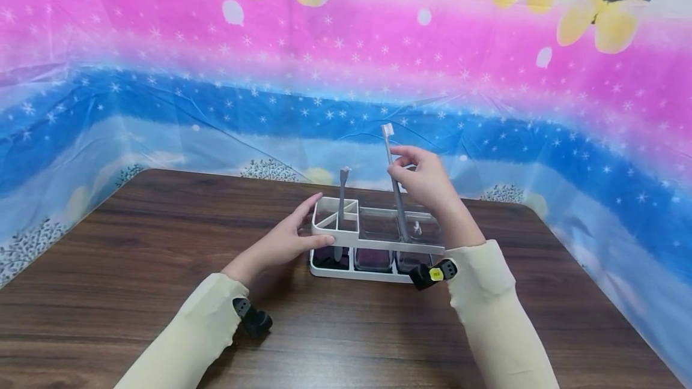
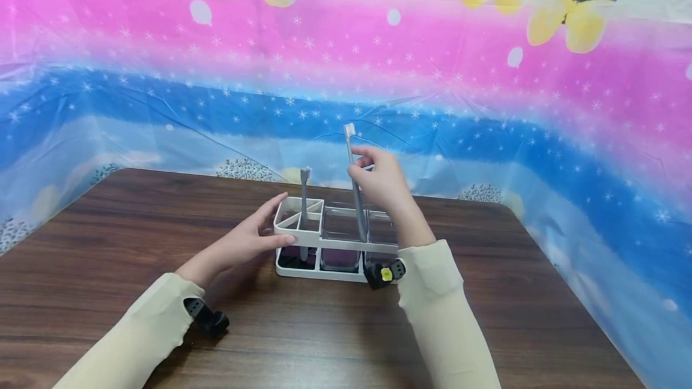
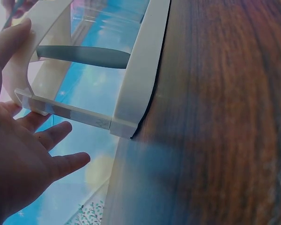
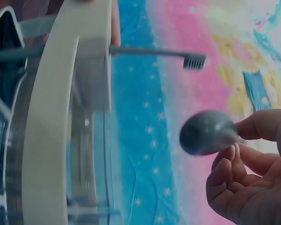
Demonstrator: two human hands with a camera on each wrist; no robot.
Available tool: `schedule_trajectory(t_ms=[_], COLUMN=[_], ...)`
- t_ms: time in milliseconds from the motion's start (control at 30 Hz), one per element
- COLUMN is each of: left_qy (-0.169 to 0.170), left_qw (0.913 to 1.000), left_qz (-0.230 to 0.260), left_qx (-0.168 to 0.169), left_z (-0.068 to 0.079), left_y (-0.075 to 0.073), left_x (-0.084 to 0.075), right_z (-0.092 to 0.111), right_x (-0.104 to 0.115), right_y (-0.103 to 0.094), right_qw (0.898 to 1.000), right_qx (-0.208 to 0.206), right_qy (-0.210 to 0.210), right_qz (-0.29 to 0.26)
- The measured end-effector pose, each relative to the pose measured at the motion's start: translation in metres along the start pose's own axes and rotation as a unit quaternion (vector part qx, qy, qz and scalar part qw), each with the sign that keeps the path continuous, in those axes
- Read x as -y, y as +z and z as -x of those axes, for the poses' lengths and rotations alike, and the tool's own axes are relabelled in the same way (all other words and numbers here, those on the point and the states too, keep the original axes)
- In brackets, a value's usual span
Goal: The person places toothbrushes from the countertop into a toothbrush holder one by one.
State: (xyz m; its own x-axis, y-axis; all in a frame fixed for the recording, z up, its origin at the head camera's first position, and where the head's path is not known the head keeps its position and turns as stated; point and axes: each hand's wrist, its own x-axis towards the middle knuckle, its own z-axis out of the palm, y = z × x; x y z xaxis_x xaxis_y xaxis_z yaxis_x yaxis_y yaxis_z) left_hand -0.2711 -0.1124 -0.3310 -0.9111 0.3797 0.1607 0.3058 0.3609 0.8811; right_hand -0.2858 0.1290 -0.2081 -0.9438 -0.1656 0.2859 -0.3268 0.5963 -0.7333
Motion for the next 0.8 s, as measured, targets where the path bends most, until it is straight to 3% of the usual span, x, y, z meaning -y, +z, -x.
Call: schedule_trajectory(t_ms=[333, 800], left_qy=[-0.003, -0.003], left_qw=[1.0000, 1.0000], left_qz=[-0.002, -0.006], left_qx=[0.000, -0.002], left_z=[0.000, 0.000], left_y=[0.000, 0.000], left_x=[0.000, 0.000], right_z=[0.001, 0.002], right_x=[0.018, 0.014], right_y=[0.010, 0.018], right_qw=[0.994, 0.978], right_qx=[-0.054, -0.110], right_qy=[-0.012, -0.025], right_qz=[-0.097, -0.176])
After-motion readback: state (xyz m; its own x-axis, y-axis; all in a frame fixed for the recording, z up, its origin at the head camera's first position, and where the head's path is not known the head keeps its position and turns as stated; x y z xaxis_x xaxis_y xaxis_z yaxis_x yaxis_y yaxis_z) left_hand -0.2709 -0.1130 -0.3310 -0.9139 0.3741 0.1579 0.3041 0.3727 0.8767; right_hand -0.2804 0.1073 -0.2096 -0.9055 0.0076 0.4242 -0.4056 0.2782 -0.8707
